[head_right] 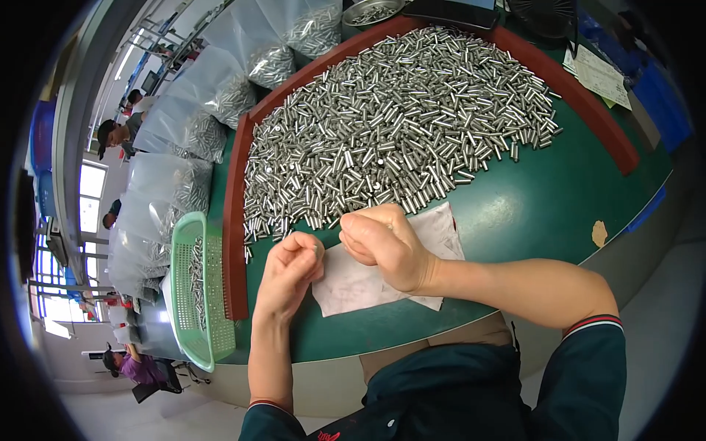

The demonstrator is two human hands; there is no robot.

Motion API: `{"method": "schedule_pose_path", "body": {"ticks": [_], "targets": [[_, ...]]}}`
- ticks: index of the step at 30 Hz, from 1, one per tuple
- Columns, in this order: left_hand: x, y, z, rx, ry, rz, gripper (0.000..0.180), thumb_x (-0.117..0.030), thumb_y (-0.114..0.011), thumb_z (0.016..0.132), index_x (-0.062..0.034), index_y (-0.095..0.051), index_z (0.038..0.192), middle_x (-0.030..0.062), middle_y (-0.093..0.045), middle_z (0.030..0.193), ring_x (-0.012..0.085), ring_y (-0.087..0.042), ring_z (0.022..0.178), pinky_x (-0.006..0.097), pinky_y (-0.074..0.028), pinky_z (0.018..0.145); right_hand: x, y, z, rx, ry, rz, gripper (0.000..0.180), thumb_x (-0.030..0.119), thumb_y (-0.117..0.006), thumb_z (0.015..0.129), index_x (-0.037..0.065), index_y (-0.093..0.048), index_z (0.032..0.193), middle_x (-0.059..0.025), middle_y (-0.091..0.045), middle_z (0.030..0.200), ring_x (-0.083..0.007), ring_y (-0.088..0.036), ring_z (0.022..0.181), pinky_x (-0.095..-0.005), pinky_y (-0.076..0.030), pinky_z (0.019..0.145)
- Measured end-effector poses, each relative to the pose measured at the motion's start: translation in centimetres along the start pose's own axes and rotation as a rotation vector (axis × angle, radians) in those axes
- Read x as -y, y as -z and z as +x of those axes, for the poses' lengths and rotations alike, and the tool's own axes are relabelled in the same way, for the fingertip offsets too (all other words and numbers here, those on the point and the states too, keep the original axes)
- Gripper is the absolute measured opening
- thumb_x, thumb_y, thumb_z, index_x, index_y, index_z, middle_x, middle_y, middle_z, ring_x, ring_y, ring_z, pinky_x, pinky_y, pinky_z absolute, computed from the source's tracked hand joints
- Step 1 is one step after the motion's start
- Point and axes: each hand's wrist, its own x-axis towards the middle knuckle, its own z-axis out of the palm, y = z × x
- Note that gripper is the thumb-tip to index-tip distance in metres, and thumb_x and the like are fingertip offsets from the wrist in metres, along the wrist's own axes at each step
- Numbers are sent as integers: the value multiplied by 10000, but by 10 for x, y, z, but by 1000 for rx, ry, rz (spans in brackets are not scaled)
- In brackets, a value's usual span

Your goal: Inspecting and sorting small cylindrical metal parts on a workbench in a manufacturing setting.

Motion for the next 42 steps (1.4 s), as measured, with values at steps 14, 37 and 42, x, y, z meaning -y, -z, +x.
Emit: {"method": "schedule_pose_path", "body": {"ticks": [14,37,42], "targets": [[-10,32,6,-301,-195,24,141,-122,-469,839,-10,-544,797,-7,-421,597,52,-339,502,201,-256,443,-3,0,4,-38,5,15,391,188,-356,841,98,-259,474,14,-254,418,-89,-199,392,-247,-182,402],[-9,26,17,-473,-582,1424,111,-122,-643,672,-27,-588,685,90,-513,522,225,-498,443,329,-387,435,-1,-1,3,-59,-10,21,402,191,-360,850,94,-267,471,13,-252,420,-91,-210,400,-248,-180,408],[-6,23,15,-583,-420,1507,149,-142,-644,666,-24,-563,625,81,-470,455,233,-481,405,334,-362,398,-1,-1,4,-71,-13,17,398,181,-362,848,91,-273,470,10,-258,426,-87,-210,404,-247,-183,408]]}}
